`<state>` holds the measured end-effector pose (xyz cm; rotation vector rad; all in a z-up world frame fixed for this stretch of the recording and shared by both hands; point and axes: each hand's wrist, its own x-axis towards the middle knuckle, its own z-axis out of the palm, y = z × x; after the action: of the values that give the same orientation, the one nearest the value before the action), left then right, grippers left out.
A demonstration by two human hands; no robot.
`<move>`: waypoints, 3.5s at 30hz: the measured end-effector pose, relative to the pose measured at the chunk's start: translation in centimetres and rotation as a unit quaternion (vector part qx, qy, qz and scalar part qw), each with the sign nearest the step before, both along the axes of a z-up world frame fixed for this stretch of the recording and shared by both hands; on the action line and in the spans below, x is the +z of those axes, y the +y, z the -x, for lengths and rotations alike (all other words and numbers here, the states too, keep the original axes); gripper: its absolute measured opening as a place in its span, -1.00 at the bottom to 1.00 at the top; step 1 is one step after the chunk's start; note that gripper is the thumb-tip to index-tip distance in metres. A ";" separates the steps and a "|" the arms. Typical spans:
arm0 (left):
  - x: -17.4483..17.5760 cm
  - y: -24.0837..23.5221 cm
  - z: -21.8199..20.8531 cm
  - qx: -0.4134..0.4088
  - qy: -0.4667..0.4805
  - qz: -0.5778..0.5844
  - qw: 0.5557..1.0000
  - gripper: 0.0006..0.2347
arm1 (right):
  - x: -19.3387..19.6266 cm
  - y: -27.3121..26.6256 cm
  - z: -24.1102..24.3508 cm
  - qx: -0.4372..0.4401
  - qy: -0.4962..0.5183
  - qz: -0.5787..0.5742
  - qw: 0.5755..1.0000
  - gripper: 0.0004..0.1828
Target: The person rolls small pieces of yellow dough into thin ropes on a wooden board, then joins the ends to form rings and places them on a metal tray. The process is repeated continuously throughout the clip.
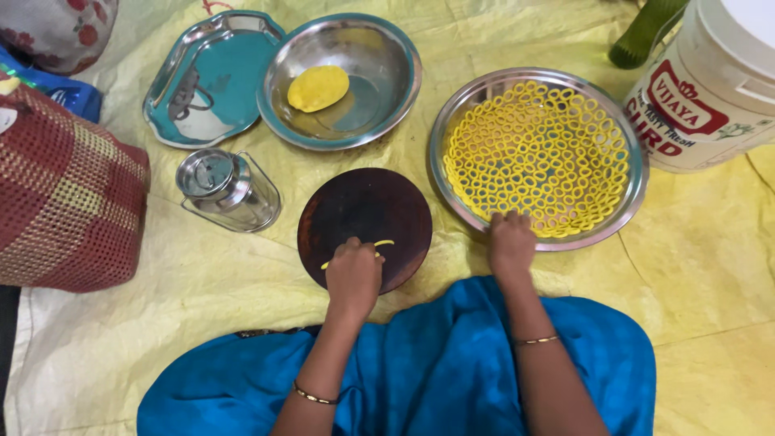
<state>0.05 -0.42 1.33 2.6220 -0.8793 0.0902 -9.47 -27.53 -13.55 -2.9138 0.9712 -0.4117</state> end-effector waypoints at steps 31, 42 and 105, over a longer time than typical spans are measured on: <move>-13.0 -19.3 -15.9 -0.059 0.337 0.245 0.907 -0.84 | 8.4 -2.0 -0.8 -0.038 -0.252 -0.321 0.912 -0.62; -11.5 -22.5 -15.5 -0.023 0.074 -0.003 0.997 -0.83 | 9.6 -1.8 -0.7 -0.053 -0.263 -0.338 0.902 -0.68; -12.8 -23.3 -15.9 -0.029 -0.012 0.000 1.000 -0.81 | 9.9 -1.0 -1.1 -0.030 -0.236 -0.351 0.906 -0.69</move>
<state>15.95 -23.71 -11.46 2.5989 -0.9624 0.1059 -8.39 -28.50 -3.67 -2.0149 0.8870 -0.5834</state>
